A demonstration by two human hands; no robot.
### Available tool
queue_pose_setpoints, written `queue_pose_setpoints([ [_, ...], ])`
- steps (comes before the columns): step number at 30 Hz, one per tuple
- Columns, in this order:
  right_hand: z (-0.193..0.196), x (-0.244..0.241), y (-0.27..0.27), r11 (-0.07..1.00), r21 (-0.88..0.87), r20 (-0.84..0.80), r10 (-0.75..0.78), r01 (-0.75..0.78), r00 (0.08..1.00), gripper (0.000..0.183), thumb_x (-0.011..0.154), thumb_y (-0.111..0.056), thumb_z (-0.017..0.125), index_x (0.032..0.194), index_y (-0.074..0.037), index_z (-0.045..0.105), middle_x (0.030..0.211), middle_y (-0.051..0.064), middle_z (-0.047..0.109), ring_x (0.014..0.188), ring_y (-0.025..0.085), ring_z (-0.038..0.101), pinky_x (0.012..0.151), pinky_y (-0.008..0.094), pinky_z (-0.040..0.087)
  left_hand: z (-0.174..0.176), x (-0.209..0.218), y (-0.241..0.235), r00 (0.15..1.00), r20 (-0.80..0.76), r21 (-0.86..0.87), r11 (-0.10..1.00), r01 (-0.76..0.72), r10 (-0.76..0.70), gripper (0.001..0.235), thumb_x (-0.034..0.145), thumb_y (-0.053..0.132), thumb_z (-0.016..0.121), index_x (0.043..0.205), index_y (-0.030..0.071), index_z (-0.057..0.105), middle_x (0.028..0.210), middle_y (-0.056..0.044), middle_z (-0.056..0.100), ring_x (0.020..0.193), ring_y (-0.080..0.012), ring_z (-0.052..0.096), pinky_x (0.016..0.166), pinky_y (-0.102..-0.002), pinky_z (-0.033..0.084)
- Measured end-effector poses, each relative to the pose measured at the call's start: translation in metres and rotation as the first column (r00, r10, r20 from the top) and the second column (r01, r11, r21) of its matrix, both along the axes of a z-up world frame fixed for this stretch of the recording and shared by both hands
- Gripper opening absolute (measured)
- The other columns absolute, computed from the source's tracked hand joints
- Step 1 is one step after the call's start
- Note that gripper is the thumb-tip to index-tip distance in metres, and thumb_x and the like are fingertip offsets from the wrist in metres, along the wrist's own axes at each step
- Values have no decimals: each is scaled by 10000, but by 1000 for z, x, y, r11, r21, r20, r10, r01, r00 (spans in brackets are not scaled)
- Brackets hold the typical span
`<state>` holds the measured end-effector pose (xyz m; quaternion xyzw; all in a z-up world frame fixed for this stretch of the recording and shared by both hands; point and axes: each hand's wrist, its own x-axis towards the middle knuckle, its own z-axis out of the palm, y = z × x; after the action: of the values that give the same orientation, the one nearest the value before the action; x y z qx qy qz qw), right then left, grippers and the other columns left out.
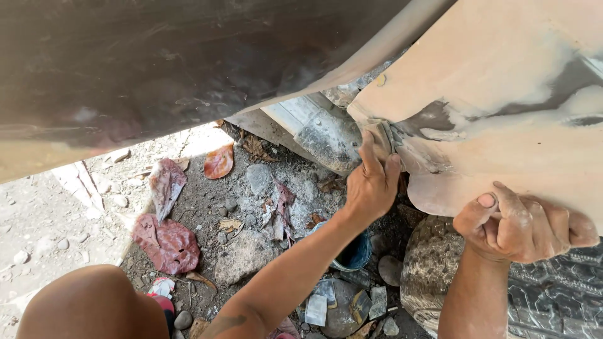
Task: The person sands a section of a car's body panel using a sanding block. They work on the lower edge and corner of the panel, smoothing the surface with repetitive back-and-forth motions.
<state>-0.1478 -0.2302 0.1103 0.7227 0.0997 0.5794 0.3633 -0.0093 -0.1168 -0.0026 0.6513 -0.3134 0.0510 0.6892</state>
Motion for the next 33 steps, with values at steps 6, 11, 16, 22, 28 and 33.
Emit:
queue_pose_setpoints([
  [6,2,-1,-4,998,-57,0,-29,29,1000,328,1022,-181,567,768,-76,747,543,24,534,551,221,408,891,434,320,14,41,-5,988,-96,-152,979,-138,124,465,1079,227,380,1398,-16,145,571,-25,576,321,-169,437,240,-316,317],
  [11,1,-3,-5,998,-56,-12,-32,32,999,328,999,-157,578,738,-67,753,532,28,526,552,227,408,917,439,326,-9,24,-15,997,80,-126,992,-3,13,504,1085,244,339,1423,-76,144,721,-145,576,390,-168,467,220,-278,347],
  [16,1,1,1,998,-34,-4,53,-53,999,309,980,-107,607,742,-22,785,543,41,552,575,255,452,862,430,359,14,35,0,990,-101,-206,972,-116,97,474,1081,252,375,1407,51,96,826,-148,689,480,-279,630,361,-395,478],
  [22,2,3,1,1000,-30,-23,0,0,1000,315,1001,-148,572,742,-60,730,529,30,506,548,245,397,886,453,311,6,35,-5,999,26,-121,992,38,-35,388,1076,248,333,1325,3,162,788,-175,585,363,-196,489,202,-300,412],
  [28,5,3,2,998,-57,18,1,0,1000,321,993,-156,559,732,-68,725,529,23,483,540,219,376,877,423,322,4,31,-13,990,50,-263,958,-116,134,533,1087,114,419,1480,-64,106,895,-126,614,394,-123,449,237,-221,321],
  [33,2,3,-5,999,-44,11,-9,10,1000,349,1020,-187,575,725,-76,726,528,30,545,537,227,429,902,439,338,15,52,-2,990,-28,-118,983,-142,140,593,1064,250,446,1470,19,81,868,-191,673,482,-289,640,378,-391,464],
])
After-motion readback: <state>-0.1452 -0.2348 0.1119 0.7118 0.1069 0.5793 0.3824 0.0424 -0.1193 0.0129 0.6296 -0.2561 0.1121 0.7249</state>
